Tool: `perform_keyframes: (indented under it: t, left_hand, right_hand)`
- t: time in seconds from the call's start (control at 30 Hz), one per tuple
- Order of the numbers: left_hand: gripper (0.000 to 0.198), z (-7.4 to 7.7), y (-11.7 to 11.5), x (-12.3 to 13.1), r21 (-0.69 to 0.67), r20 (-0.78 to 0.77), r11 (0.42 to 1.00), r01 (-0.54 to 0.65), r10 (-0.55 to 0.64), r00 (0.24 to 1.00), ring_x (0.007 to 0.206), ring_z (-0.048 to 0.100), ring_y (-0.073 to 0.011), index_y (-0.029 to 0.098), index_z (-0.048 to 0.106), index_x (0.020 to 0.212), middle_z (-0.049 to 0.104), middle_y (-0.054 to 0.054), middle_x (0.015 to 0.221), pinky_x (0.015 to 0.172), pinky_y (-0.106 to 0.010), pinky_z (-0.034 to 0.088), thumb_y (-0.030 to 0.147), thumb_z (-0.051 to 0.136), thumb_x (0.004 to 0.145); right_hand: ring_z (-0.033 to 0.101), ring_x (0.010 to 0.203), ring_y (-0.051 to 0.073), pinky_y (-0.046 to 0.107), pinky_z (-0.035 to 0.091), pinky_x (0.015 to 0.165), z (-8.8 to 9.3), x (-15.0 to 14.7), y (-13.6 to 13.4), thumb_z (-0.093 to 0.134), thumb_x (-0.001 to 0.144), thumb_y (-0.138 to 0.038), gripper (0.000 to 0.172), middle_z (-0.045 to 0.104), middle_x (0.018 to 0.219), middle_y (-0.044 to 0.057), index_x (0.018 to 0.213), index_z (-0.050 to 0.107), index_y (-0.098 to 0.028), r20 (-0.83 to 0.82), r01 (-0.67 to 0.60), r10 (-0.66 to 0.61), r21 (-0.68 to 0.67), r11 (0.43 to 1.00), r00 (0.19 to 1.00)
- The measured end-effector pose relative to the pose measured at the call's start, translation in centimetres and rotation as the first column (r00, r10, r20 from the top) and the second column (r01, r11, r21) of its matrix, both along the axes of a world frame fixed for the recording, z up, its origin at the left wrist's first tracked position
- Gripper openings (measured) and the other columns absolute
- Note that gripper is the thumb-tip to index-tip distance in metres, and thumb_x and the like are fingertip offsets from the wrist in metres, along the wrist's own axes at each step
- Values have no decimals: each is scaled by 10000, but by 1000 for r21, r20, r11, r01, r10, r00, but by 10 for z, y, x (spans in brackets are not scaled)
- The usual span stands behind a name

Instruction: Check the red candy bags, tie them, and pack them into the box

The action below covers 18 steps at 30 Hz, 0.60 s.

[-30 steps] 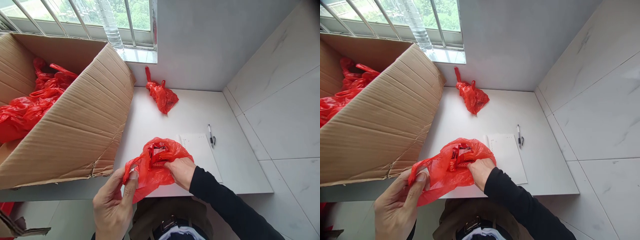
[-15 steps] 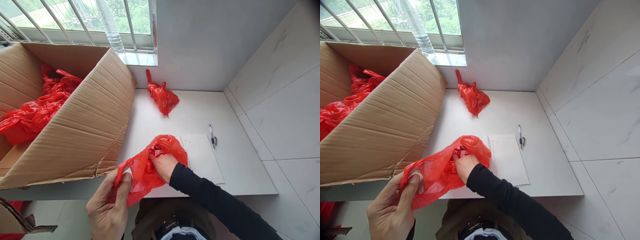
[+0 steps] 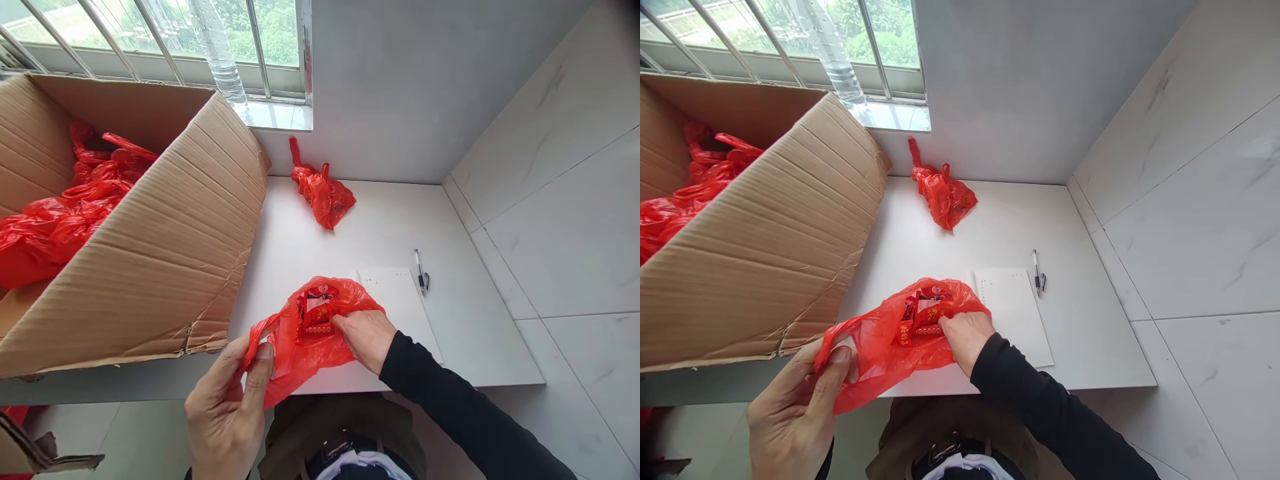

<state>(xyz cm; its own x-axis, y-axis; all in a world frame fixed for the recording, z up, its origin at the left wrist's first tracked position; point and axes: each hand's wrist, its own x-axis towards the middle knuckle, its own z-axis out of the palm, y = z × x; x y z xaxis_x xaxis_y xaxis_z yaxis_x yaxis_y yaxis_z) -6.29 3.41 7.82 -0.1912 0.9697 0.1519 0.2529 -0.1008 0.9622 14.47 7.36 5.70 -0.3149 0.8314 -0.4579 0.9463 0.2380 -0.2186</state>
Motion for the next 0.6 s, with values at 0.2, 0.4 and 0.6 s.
perform_keyframes:
  t: [0.2, 0.4, 0.6]
  left_hand:
    - [187, 1, 0, -1, -34, 4, 999, 0, 0, 1000, 780, 652, -158, 264, 768, 1029, 545, 23, 666, 746, -207, 549, 327, 704, 865]
    - [204, 3, 1, -4, -43, 10, 999, 10, -10, 1000, 785, 658, -165, 261, 761, 1048, 528, 21, 660, 701, -193, 544, 334, 699, 868]
    - [207, 2, 1, -5, -63, 19, 998, -5, 7, 1000, 783, 649, -168, 259, 762, 1039, 545, 14, 671, 704, -203, 544, 352, 700, 864]
  right_hand:
    - [678, 734, 226, 295, 376, 563, -10, -6, 3, 469, 908, -115, 460, 718, 868, 68, 1362, 498, -190, -27, -41, 42, 62, 997, 999]
    - [691, 799, 222, 310, 416, 609, -9, -11, 11, 348, 981, -155, 352, 724, 912, 66, 1287, 518, -186, -75, 12, -3, 120, 993, 997]
    - [682, 689, 238, 320, 392, 566, -14, -15, 19, 427, 942, -136, 290, 716, 803, 90, 1197, 567, -127, -79, 54, -46, 104, 993, 996]
